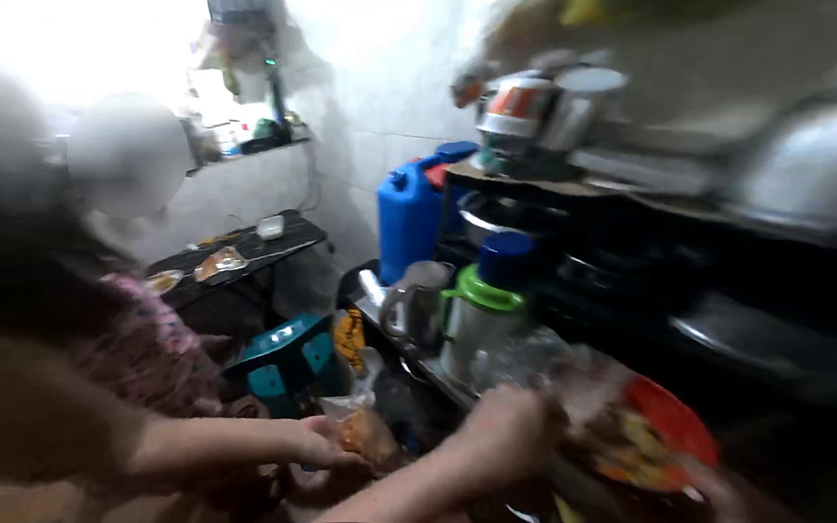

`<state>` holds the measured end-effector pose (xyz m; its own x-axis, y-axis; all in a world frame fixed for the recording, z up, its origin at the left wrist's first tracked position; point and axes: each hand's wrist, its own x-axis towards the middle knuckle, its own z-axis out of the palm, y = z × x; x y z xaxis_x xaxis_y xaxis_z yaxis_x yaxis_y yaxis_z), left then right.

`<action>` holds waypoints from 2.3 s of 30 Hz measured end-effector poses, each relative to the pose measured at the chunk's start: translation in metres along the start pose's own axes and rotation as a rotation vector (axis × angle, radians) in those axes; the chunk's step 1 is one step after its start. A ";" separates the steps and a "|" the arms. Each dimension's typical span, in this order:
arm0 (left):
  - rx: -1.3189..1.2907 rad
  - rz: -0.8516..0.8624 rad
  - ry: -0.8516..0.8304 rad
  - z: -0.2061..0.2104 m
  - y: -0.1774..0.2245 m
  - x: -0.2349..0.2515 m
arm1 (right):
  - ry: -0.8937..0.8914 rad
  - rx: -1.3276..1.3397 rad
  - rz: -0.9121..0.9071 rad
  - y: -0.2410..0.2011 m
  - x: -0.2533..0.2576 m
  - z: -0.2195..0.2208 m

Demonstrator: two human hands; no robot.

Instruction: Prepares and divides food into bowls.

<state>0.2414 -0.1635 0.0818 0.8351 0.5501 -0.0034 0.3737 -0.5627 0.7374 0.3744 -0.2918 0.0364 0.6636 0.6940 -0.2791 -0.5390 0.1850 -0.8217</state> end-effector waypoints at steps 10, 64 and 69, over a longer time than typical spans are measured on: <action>-0.161 0.159 -0.196 0.077 0.034 0.078 | 0.248 -0.051 -0.153 -0.019 0.035 -0.106; -0.346 -0.120 -0.139 0.159 -0.046 0.136 | 0.268 -0.432 -0.105 -0.046 0.103 -0.176; -0.596 -0.150 -0.177 0.167 -0.057 0.139 | 0.227 -0.126 -0.043 -0.046 0.101 -0.178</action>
<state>0.4037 -0.1584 -0.0734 0.8640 0.4577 -0.2098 0.2455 -0.0192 0.9692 0.5583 -0.3542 -0.0422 0.7918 0.5107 -0.3350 -0.4483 0.1134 -0.8866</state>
